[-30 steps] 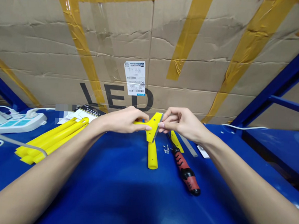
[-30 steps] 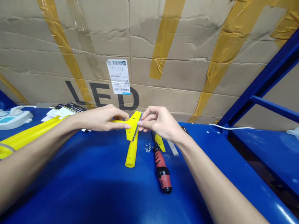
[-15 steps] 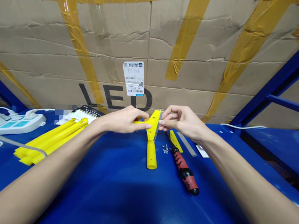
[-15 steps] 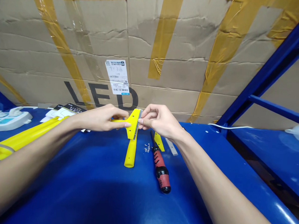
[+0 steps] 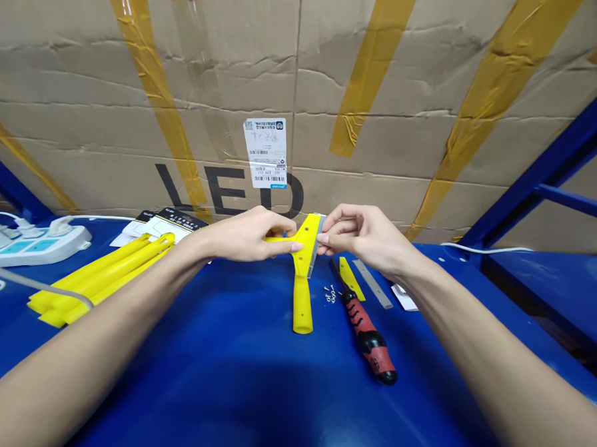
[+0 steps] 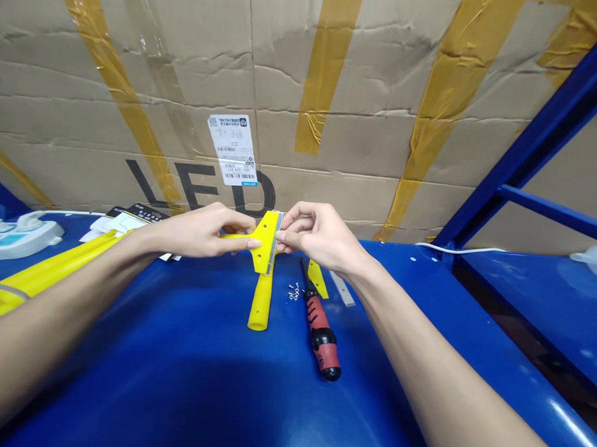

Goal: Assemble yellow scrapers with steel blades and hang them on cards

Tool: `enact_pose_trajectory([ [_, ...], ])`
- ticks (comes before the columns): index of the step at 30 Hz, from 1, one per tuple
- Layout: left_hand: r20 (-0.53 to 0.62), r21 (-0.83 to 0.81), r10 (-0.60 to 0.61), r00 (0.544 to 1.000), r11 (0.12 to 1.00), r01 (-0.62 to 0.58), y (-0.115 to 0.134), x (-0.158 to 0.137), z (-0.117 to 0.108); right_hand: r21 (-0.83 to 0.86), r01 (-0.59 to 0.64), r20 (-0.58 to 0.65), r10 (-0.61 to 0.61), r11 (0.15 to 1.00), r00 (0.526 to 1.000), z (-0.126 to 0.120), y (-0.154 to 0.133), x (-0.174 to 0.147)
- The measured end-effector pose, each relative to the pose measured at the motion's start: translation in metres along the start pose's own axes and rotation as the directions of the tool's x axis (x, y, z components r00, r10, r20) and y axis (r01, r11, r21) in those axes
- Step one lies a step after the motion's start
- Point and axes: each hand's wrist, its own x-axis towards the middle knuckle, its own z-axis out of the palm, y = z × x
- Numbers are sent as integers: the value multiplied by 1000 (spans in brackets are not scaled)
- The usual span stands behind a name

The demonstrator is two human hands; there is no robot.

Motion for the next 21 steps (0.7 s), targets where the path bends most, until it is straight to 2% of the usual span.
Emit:
enact_pose_trajectory([
  [8, -19, -20, 13, 1000, 1000, -13, 1, 1, -1, 5, 17, 1, -17, 1000, 1000, -2, 0, 0],
  [21, 15, -60, -7, 1000, 998, 8, 2, 0, -2, -13, 20, 44, -20, 1000, 999, -1, -2, -1],
])
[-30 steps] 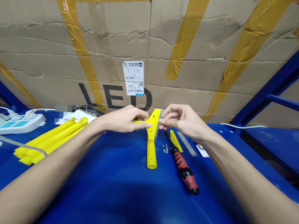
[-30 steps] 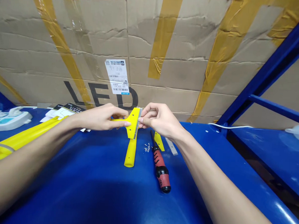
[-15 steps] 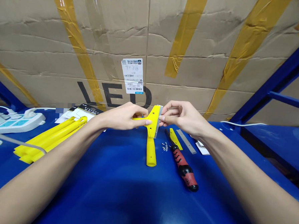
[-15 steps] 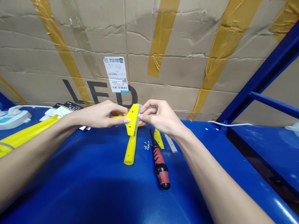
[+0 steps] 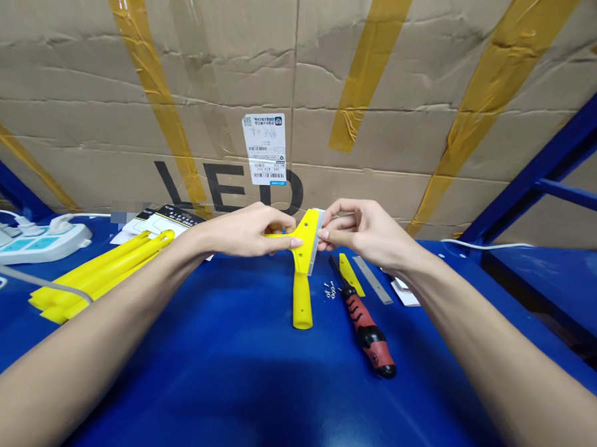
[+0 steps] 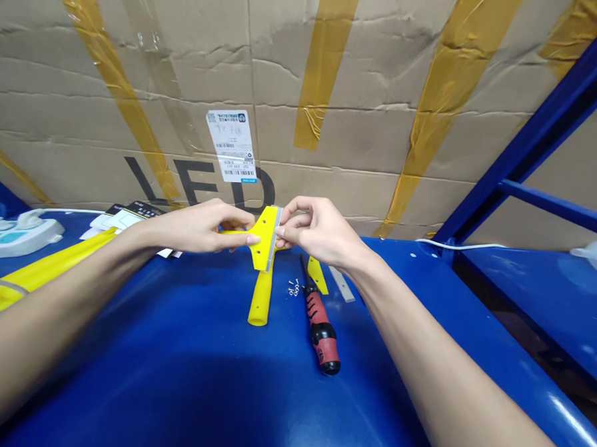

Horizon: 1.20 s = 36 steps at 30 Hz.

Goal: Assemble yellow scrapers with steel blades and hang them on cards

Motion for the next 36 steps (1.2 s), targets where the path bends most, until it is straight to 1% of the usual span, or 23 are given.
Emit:
enact_pose_trajectory([
  [10, 20, 57, -8, 1000, 998, 7, 2, -2, -3, -2, 5, 22, -5, 1000, 1000, 0, 0, 0],
  [15, 19, 61, -24, 1000, 998, 23, 0, -2, -1, -3, -16, 67, 16, 1000, 998, -1, 0, -2],
  [19, 36, 53, -8, 999, 999, 6, 1, -1, 1, -22, -31, 32, 31, 999, 999, 1, 1, -1],
  [23, 57, 59, 12, 998, 998, -16, 2, 0, 3, -55, -6, 56, 9, 998, 998, 2, 7, 1],
  [26, 69, 52, 7, 998, 999, -11, 1, 1, 4, -51, -3, 38, 5, 999, 999, 2, 10, 2],
  [36, 79, 19, -18, 997, 1000, 17, 2, 2, 6, -43, -53, 16, 53, 998, 998, 4, 9, 1],
])
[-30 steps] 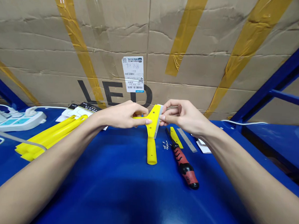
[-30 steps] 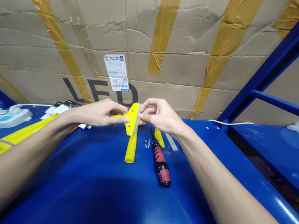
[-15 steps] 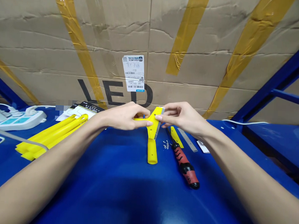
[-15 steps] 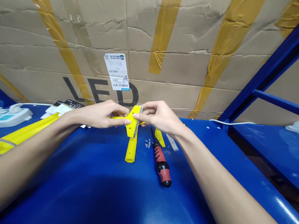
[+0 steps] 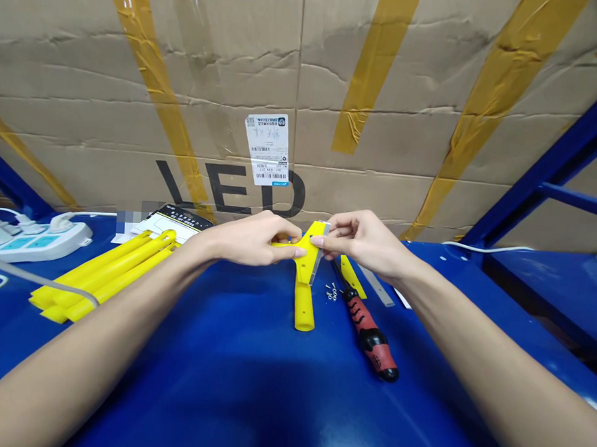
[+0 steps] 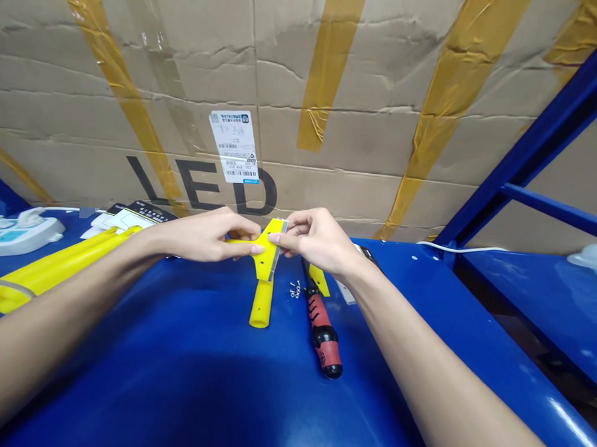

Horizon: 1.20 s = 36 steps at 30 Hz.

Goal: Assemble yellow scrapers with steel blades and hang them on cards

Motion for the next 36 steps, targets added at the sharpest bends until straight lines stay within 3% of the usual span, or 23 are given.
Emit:
enact_pose_trajectory([
  [8, 0, -35, 9, 1000, 999, -9, 0, 0, 2, 10, -10, 1, 10, 1000, 1000, 2, 2, 2],
  [13, 21, -46, -12, 1000, 999, 13, -1, -1, 0, -44, -110, 200, 116, 993, 973, -19, -7, -6],
  [16, 56, -54, -83, 995, 995, 86, -5, -3, -2, -238, -129, 268, 192, 963, 944, -30, -11, -12],
  [19, 132, -84, -134, 982, 986, 146, -5, -4, -4, -533, -40, 282, 222, 845, 933, -24, -11, -13],
  [22, 186, -100, -123, 975, 985, 144, -2, -4, -3, -794, 84, 223, 159, 602, 962, -10, -8, -12],
  [24, 206, -107, -116, 972, 984, 140, -1, -4, -2, -856, 113, 219, 155, 505, 963, -4, -6, -11],
  [30, 210, -101, -120, 970, 984, 144, -3, -2, 0, -893, 118, 225, 203, 433, 953, -2, -2, -9],
  [36, 218, -97, -129, 967, 984, 153, -4, -2, -1, -895, 126, 230, 201, 427, 952, 2, 6, -6],
])
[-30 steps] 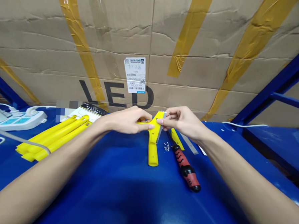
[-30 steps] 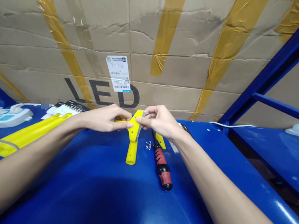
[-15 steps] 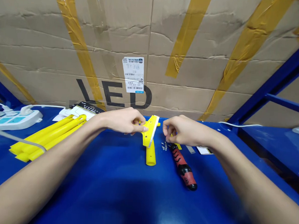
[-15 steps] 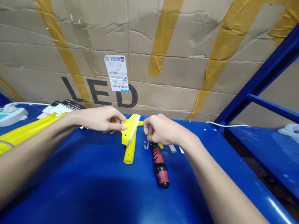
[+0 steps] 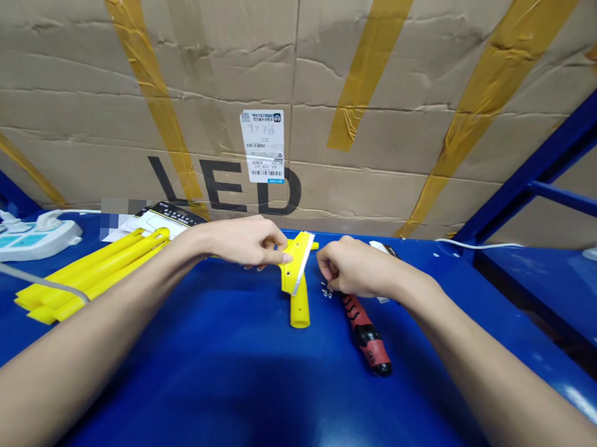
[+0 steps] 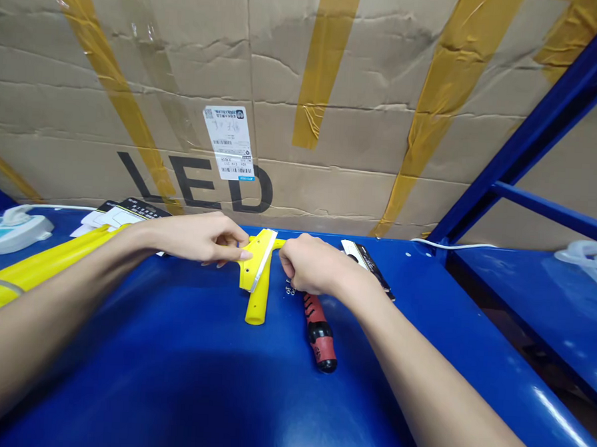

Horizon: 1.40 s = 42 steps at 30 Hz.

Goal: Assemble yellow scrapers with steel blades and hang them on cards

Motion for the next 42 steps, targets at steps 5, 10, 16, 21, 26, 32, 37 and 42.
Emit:
enact_pose_trajectory([
  [5, 13, -3, -18, 1000, 1000, 18, -1, 2, 1, -31, 9, -29, -10, 999, 1000, 6, 1, 2],
  [10, 32, 18, -27, 999, 999, 26, -2, 0, 2, -2, 44, -55, -44, 999, 998, 7, 1, 3],
  [16, 60, -4, -32, 998, 999, 32, -2, 0, 3, 94, 105, -208, -84, 990, 975, -11, -4, -5],
  [21, 87, -34, -20, 996, 999, 23, -4, 1, 5, 52, 270, -491, -211, 961, 845, -16, -8, -7],
  [26, 96, -60, 11, 995, 998, -5, 1, 0, 4, -94, 310, -517, -313, 946, 797, -8, -7, -3],
  [32, 76, -101, 27, 997, 995, -19, 1, -3, 1, -348, 278, -409, -412, 895, 814, -10, -20, -6],
  [37, 70, -223, 63, 996, 974, -46, -8, -3, 1, -497, 301, -349, -505, 814, 790, -12, -28, -10],
  [42, 77, -285, 81, 994, 957, -56, -12, -1, 0, -454, 298, -358, -479, 839, 802, -12, -29, -11],
])
